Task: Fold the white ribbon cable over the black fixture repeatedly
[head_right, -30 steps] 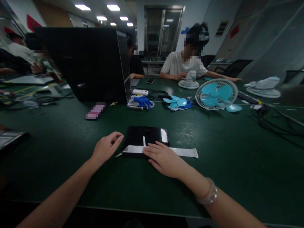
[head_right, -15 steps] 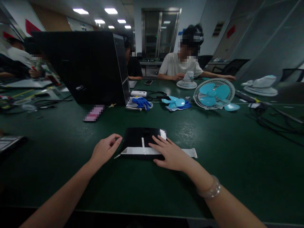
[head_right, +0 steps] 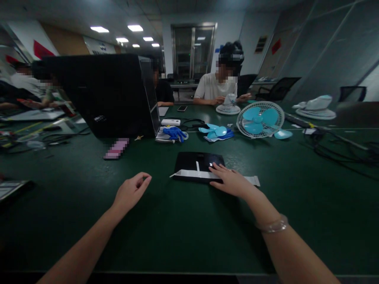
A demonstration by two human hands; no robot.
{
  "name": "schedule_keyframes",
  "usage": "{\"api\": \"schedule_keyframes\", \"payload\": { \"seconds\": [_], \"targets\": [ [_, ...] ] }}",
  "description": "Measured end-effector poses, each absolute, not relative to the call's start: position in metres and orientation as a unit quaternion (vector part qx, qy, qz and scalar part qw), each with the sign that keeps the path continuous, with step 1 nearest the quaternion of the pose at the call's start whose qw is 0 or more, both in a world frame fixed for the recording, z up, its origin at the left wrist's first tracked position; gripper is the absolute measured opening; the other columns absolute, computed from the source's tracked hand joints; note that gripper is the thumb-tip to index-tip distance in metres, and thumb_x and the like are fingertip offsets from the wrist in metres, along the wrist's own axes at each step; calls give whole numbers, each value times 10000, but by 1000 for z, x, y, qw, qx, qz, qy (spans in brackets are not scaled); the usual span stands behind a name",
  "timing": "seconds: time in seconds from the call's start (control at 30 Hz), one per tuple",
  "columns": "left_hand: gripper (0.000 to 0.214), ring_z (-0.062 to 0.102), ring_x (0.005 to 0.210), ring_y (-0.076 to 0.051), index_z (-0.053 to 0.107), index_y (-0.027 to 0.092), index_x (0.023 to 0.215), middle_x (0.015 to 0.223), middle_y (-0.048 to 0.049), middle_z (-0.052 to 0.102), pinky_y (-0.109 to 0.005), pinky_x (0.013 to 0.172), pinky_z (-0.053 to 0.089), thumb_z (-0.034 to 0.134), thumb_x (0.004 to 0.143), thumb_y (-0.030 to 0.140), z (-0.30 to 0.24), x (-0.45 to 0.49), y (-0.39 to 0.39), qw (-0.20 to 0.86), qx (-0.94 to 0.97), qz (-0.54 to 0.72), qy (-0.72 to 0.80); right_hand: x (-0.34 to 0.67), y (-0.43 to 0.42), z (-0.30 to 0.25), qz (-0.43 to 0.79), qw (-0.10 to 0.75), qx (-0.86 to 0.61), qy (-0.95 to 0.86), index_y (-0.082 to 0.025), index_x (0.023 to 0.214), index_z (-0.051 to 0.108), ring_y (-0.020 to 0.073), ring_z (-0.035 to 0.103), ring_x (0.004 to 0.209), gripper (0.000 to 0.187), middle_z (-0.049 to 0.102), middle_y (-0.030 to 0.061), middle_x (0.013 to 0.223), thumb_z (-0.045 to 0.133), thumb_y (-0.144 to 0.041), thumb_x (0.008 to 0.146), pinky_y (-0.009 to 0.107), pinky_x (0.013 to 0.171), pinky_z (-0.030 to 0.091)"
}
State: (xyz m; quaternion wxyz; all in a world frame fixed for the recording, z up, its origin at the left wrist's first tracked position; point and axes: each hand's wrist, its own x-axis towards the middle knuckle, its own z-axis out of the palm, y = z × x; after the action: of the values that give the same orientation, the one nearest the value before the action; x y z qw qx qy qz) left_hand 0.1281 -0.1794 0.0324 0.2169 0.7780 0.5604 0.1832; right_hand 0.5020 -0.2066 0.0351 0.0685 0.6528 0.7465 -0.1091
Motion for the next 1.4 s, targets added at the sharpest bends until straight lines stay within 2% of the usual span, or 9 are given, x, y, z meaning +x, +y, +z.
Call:
{"api": "schedule_keyframes", "payload": {
  "seconds": [0.3,0.5,0.63,0.83,0.97,1.07,1.17,1.3,1.4],
  "targets": [
    [434,603,642,-173,599,228,1112,746,-2,631,-254,555,413,317,956,519,35,126,-179,228,775,176,562,514,-201,31,-110,66,688,714,-240,1565,163,339,190,1446,786,112,69,1611,302,-651,910,635,1116,213],
    [436,610,646,-168,600,234,1114,755,2,634,-249,558,429,313,957,522,32,126,-179,238,775,169,560,524,-198,24,-100,59,719,686,-250,1561,192,331,217,1442,783,168,63,1608,285,-659,900,615,1122,221],
    [439,612,649,-168,599,236,1112,764,2,636,-248,556,432,315,958,532,27,124,-177,237,777,177,556,547,-192,18,-87,52,780,618,-167,1556,211,326,179,1456,767,152,107,1610,277,-589,919,611,1131,176],
    [429,604,641,-172,596,241,1114,751,2,627,-250,547,415,313,961,525,29,125,-176,228,779,172,558,594,-198,14,-70,16,887,455,-71,1527,270,414,222,1419,769,154,206,1597,191,-561,939,690,1039,212],
    [419,591,631,-168,597,236,1115,740,3,621,-250,548,405,316,963,507,32,126,-177,217,779,167,564,622,-208,17,-64,-15,942,330,-17,1489,340,459,276,1373,789,237,283,1550,232,-560,927,677,1036,186],
    [427,586,622,-164,597,234,1124,737,6,617,-246,543,400,316,961,512,32,126,-177,221,780,174,559,637,-213,18,-64,-39,967,243,-2,1500,305,487,252,1374,792,242,340,1521,257,-535,917,706,1013,156],
    [435,584,616,-162,601,233,1122,731,9,614,-246,540,398,314,960,517,30,126,-178,220,782,179,554,646,-216,18,-65,-63,977,191,-20,1515,277,484,215,1391,773,221,347,1525,271,-506,913,712,1009,142],
    [442,590,624,-161,605,232,1119,736,9,614,-243,542,406,315,961,525,29,126,-177,222,784,173,553,649,-220,17,-63,-84,979,177,9,1502,291,461,156,1416,780,183,324,1548,258,-504,916,659,1049,142],
    [431,588,622,-160,604,233,1123,739,8,613,-238,533,401,322,962,517,29,126,-177,223,783,171,555,650,-223,17,-59,-90,977,186,5,1502,297,448,109,1429,785,194,313,1550,253,-513,914,666,1057,98]
  ]
}}
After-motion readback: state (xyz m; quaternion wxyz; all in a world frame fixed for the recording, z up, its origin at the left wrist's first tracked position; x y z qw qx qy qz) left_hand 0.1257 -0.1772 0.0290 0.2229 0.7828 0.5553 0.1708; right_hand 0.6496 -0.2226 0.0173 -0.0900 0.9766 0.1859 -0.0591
